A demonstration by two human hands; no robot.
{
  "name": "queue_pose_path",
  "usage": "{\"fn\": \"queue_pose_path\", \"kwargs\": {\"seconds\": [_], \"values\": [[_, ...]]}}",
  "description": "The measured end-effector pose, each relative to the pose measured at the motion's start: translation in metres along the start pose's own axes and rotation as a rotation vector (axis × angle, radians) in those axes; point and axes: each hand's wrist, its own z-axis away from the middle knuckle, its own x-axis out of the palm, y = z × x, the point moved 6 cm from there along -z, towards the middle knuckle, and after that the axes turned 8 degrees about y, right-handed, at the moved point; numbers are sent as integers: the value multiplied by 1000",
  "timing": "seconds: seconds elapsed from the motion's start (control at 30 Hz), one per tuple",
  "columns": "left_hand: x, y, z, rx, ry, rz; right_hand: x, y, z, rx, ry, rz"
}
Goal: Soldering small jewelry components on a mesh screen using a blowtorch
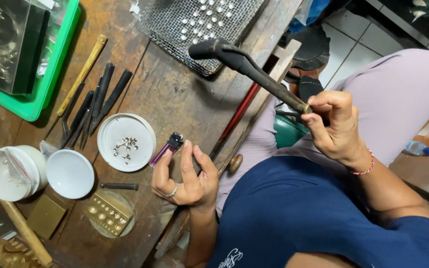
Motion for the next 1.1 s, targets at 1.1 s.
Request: {"fn": "queue_pose_path", "kwargs": {"seconds": [1.1], "values": [[0, 1, 2, -99, -187, -61, -25, 13, -7, 167, 91, -174]]}}
